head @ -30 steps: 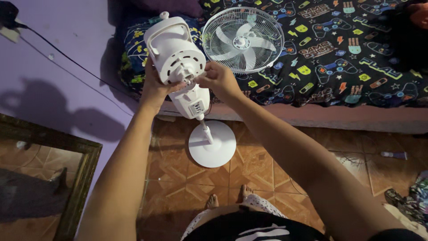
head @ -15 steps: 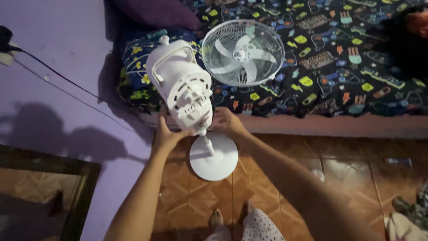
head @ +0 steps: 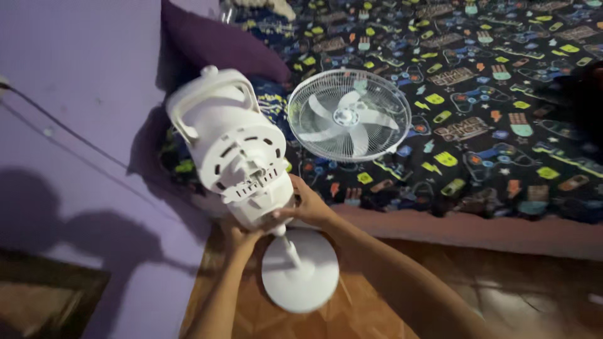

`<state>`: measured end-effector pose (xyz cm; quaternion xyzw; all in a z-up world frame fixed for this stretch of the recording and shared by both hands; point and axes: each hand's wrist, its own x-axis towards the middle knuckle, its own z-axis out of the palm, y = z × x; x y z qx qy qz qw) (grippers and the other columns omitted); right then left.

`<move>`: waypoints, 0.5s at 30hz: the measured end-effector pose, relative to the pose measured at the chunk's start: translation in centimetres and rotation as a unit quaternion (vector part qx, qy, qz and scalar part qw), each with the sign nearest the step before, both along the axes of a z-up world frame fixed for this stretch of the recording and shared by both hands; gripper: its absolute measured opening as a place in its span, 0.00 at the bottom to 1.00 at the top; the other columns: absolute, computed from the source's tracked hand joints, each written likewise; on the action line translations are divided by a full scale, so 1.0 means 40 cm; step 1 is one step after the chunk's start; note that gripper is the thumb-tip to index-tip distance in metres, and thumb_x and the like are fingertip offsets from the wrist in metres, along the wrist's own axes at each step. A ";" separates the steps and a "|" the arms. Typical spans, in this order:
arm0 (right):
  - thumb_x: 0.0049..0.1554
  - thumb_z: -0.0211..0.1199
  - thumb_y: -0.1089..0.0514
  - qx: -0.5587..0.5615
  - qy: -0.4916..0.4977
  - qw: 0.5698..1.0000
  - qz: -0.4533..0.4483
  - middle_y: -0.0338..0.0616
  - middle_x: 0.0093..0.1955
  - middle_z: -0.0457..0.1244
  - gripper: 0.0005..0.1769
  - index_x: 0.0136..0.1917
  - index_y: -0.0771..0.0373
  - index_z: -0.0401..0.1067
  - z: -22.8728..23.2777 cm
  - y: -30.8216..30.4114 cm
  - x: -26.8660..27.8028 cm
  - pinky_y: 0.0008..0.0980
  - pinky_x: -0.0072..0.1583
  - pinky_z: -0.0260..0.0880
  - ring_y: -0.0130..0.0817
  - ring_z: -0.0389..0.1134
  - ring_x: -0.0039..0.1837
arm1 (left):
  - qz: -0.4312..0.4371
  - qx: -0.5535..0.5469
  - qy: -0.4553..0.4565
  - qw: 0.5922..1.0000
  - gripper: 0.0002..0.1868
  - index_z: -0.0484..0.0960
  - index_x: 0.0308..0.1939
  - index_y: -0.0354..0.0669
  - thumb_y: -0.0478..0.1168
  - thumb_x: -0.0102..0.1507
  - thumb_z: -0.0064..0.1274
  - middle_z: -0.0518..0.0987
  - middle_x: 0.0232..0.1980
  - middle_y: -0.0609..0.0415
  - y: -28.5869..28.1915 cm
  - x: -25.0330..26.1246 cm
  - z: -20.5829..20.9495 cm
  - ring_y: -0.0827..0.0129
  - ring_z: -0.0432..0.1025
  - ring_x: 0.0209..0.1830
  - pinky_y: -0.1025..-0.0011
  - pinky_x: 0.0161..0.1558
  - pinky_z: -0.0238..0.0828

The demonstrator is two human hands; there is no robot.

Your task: The person disassembles a standing fan by removing the front grille, detaching the fan blades, and unscrewing the rear grille. They then detach the motor housing from the stand and place the components on a nearby bed.

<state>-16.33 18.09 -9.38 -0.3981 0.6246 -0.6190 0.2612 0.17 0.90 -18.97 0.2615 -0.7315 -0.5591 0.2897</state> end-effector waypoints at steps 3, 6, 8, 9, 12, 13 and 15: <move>0.47 0.77 0.48 -0.042 -0.036 0.996 0.068 0.50 0.73 0.61 0.54 0.79 0.65 0.55 -0.049 -0.046 -0.080 0.39 0.73 0.60 0.38 0.61 0.74 | -0.020 -0.004 0.153 0.988 0.53 0.64 0.65 0.36 0.44 0.42 0.77 0.75 0.58 0.49 -0.018 -0.021 -0.045 0.63 0.72 0.56 0.65 0.55 0.73; 0.51 0.73 0.44 -0.147 -0.026 0.983 0.105 0.49 0.71 0.61 0.49 0.77 0.66 0.57 -0.106 -0.086 -0.120 0.38 0.71 0.61 0.37 0.61 0.72 | -0.055 0.009 0.238 0.970 0.50 0.65 0.66 0.36 0.45 0.45 0.74 0.76 0.58 0.48 -0.015 -0.050 -0.079 0.62 0.73 0.57 0.63 0.56 0.74; 0.54 0.69 0.42 -0.221 -0.004 0.973 0.062 0.48 0.70 0.62 0.47 0.77 0.66 0.57 -0.148 -0.114 -0.105 0.37 0.69 0.63 0.36 0.62 0.69 | -0.040 -0.040 0.276 0.960 0.47 0.65 0.67 0.36 0.45 0.48 0.73 0.75 0.60 0.48 -0.004 -0.070 -0.103 0.62 0.72 0.58 0.63 0.57 0.74; 0.56 0.68 0.41 -0.247 -0.016 0.968 0.039 0.48 0.68 0.63 0.45 0.75 0.68 0.59 -0.159 -0.135 -0.092 0.37 0.68 0.63 0.36 0.63 0.67 | -0.030 -0.068 0.291 0.954 0.46 0.65 0.67 0.36 0.45 0.49 0.72 0.74 0.61 0.48 -0.013 -0.072 -0.102 0.62 0.72 0.58 0.63 0.57 0.73; 0.61 0.63 0.37 -0.296 -0.002 0.954 -0.056 0.47 0.63 0.65 0.39 0.70 0.71 0.65 -0.170 -0.170 -0.060 0.35 0.64 0.65 0.33 0.64 0.62 | 0.014 -0.091 0.331 0.939 0.44 0.66 0.70 0.37 0.43 0.53 0.69 0.74 0.63 0.48 0.003 -0.105 -0.102 0.62 0.71 0.61 0.64 0.58 0.71; 0.62 0.59 0.35 -0.296 0.041 0.949 -0.101 0.46 0.61 0.66 0.38 0.67 0.71 0.68 -0.160 -0.177 -0.056 0.33 0.64 0.66 0.31 0.65 0.61 | 0.000 -0.047 0.362 0.931 0.44 0.65 0.71 0.37 0.42 0.53 0.68 0.73 0.63 0.49 0.015 -0.117 -0.099 0.62 0.72 0.60 0.64 0.57 0.73; 0.61 0.55 0.33 -0.262 0.076 0.948 -0.162 0.44 0.54 0.69 0.37 0.64 0.69 0.70 -0.146 -0.165 -0.046 0.32 0.55 0.70 0.28 0.67 0.54 | -0.008 -0.031 0.394 0.919 0.44 0.65 0.72 0.37 0.42 0.56 0.68 0.74 0.64 0.49 0.029 -0.121 -0.089 0.63 0.72 0.61 0.65 0.58 0.73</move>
